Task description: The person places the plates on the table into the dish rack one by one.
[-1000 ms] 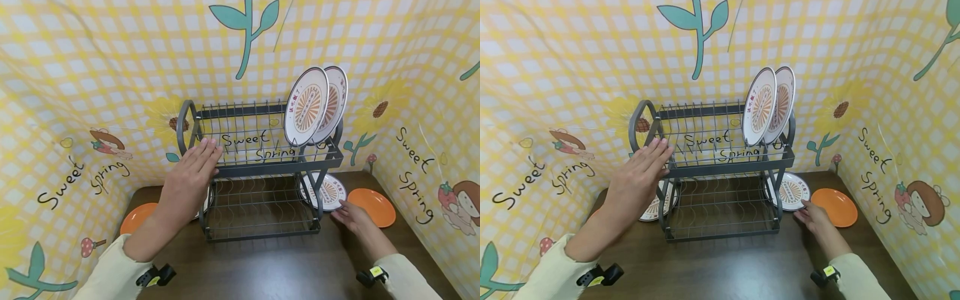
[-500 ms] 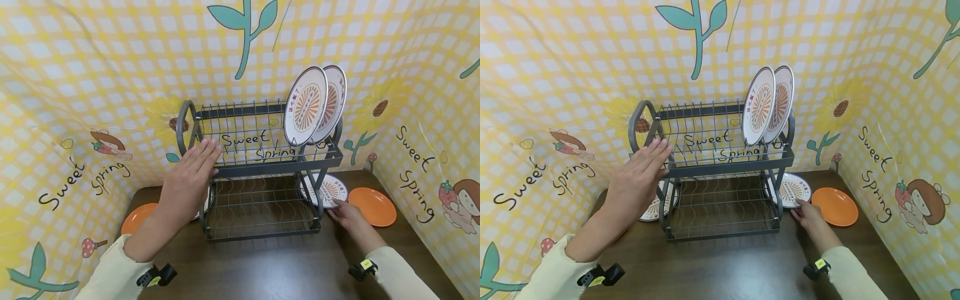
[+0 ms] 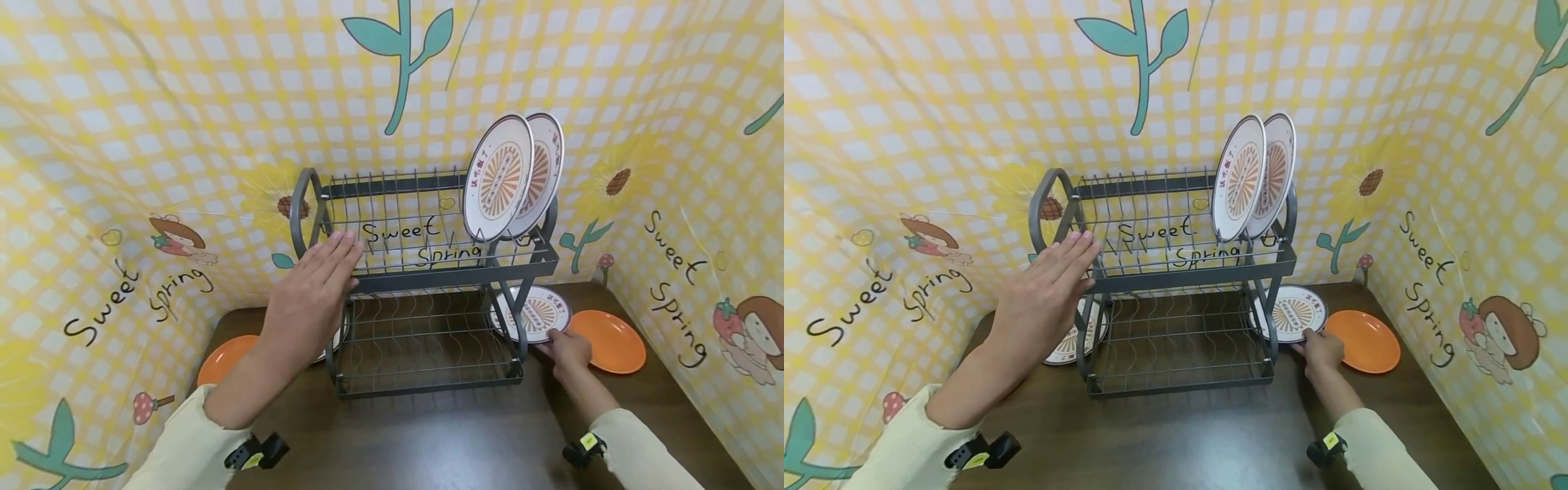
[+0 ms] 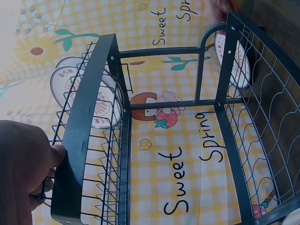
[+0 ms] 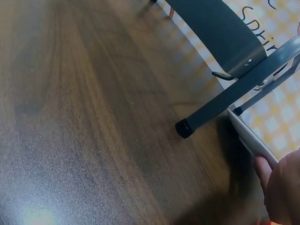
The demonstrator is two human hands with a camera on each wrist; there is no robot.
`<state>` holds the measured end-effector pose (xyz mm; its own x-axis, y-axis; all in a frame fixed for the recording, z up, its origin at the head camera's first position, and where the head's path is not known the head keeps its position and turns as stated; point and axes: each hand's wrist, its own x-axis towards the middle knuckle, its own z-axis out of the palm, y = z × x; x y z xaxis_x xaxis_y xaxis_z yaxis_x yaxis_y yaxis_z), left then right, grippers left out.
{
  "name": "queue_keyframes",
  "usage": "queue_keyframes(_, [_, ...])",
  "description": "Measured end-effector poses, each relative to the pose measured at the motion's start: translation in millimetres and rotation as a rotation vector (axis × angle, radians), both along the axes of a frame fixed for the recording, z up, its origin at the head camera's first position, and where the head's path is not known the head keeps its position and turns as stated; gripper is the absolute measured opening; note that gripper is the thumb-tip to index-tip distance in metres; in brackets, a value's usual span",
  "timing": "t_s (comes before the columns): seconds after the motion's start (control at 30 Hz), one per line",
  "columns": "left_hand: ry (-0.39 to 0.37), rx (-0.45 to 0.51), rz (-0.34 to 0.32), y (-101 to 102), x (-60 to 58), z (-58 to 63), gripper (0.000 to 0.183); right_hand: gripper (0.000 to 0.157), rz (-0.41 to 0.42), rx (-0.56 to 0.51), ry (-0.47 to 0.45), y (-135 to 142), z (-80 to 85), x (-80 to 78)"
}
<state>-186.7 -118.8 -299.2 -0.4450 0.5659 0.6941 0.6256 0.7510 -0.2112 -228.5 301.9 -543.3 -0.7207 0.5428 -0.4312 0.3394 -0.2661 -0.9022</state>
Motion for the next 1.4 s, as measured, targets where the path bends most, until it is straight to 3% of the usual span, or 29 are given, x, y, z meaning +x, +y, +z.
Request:
queue_keyframes(0.37, [-0.004,0.029,-0.005,0.8,0.5,0.1,0.042,0.052,-0.021,-0.004,-0.010,2.5,-0.6,1.8])
queue_keyframes(0.5, [-0.001,0.034,-0.005,0.9,0.3,-0.3,0.045,0.052,-0.013,0.039,-0.017,5.1,-4.9,2.0])
queue_keyframes(0.67, [-0.002,0.036,-0.010,0.8,-0.3,-0.6,0.040,0.048,-0.002,0.170,-0.022,7.0,-3.6,3.8])
queue_keyframes(0.83, [-0.007,0.039,-0.012,0.7,-0.4,-0.2,0.043,0.043,0.012,0.258,0.014,9.6,3.9,9.1])
queue_keyframes(1.4, [-0.011,0.047,-0.010,2.3,0.7,1.1,0.046,0.045,0.047,0.234,0.170,31.1,35.0,46.2])
